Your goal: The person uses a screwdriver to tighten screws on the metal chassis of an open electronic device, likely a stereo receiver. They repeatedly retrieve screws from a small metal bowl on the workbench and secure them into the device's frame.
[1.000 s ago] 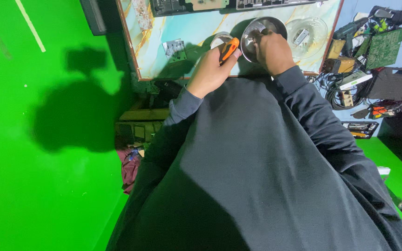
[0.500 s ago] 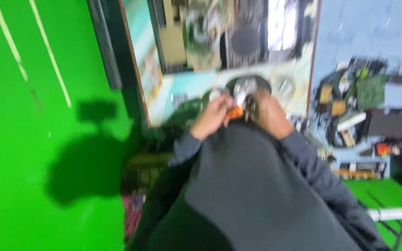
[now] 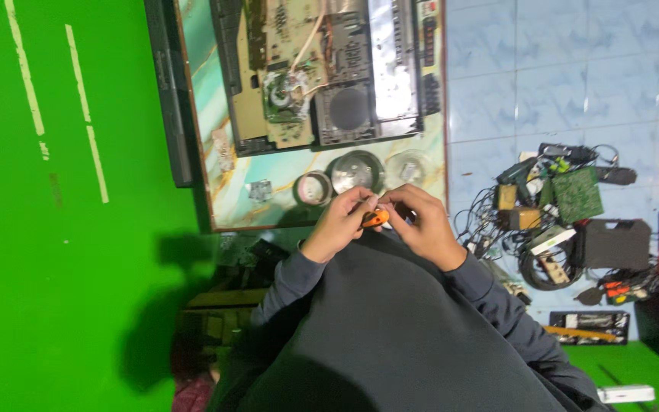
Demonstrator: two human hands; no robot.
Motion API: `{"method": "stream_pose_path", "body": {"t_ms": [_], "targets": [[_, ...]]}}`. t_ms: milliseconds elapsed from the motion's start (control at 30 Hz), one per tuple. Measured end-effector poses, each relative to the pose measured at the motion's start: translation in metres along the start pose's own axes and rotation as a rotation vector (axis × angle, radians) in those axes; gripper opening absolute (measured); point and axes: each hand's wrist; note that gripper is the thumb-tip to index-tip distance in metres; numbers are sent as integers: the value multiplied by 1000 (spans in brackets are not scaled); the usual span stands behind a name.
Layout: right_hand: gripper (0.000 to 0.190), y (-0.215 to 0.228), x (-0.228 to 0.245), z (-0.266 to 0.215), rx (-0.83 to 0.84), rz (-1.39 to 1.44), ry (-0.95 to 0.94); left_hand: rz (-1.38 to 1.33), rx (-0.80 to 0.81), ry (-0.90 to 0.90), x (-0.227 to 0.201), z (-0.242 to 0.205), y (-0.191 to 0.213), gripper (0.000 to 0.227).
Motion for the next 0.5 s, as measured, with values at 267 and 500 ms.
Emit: {"method": "stream_pose_path", "body": {"t_ms": [267,500], "targets": [[20,111,-18,-55,-134,-25,185,-182,-106,-146,5,14,-144,21],[34,186,-40,-100,-195,3,191,185,-171,-448,8,50,-233,20]]}}
Point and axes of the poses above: each hand's wrist, its own z-axis towards the middle knuckle, its own y-axis out of the back of the hand, x = y × z, and after that the axes turned 6 degrees about -y, right-handed
